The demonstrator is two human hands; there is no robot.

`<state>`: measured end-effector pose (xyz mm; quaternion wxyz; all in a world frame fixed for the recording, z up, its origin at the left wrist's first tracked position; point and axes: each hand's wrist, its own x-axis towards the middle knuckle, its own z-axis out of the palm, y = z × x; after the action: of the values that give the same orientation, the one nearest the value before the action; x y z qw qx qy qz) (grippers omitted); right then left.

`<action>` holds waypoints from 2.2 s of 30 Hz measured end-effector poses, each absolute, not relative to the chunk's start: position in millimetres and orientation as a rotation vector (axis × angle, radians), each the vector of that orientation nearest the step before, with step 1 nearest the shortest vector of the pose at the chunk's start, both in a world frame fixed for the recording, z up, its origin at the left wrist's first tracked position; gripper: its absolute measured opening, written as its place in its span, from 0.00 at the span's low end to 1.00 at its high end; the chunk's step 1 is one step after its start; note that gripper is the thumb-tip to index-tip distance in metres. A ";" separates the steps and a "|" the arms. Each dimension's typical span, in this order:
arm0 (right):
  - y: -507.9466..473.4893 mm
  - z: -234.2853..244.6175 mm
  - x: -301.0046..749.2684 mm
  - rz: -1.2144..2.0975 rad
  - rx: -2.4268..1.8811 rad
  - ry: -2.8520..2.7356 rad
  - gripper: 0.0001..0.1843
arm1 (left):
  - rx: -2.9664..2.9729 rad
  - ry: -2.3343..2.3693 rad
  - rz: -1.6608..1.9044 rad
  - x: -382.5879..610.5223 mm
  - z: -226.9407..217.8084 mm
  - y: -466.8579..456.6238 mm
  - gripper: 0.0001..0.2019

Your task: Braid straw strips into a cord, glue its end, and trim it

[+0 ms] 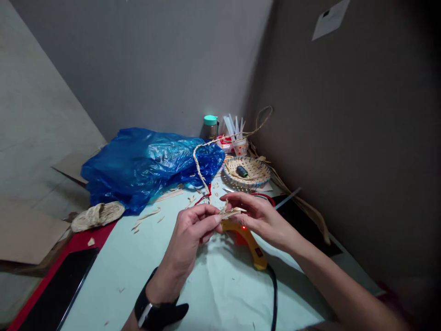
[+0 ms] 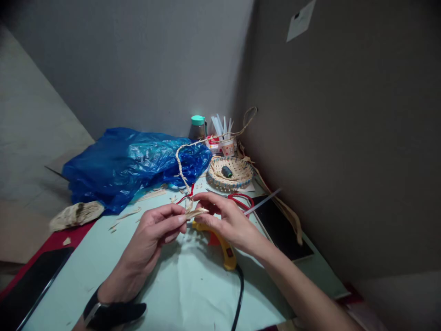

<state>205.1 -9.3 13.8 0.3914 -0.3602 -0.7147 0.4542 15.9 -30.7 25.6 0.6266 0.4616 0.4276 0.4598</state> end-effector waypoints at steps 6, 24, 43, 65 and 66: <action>-11.2 11.0 204.6 1.127 -0.850 -1.766 0.13 | 1.017 0.996 1.008 16.0 21.3 -28.4 0.05; -13.8 11.1 204.4 0.909 -0.949 -1.814 0.04 | 1.280 1.156 0.906 20.2 21.6 -29.6 0.06; -17.2 6.6 201.1 1.323 -0.999 -1.466 0.09 | 1.837 1.363 1.204 32.3 12.2 -37.0 0.05; -13.0 -6.7 200.3 1.104 -1.000 -1.521 0.08 | 1.742 1.395 1.078 33.1 8.8 -34.2 0.07; -11.6 -8.1 201.2 1.094 -1.004 -1.517 0.08 | 1.719 1.394 1.059 32.4 9.3 -33.1 0.07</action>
<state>201.2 -11.6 -8.1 0.4876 -0.4131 -0.6239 0.4499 32.4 -33.1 9.3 0.3376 0.6595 0.5348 0.4063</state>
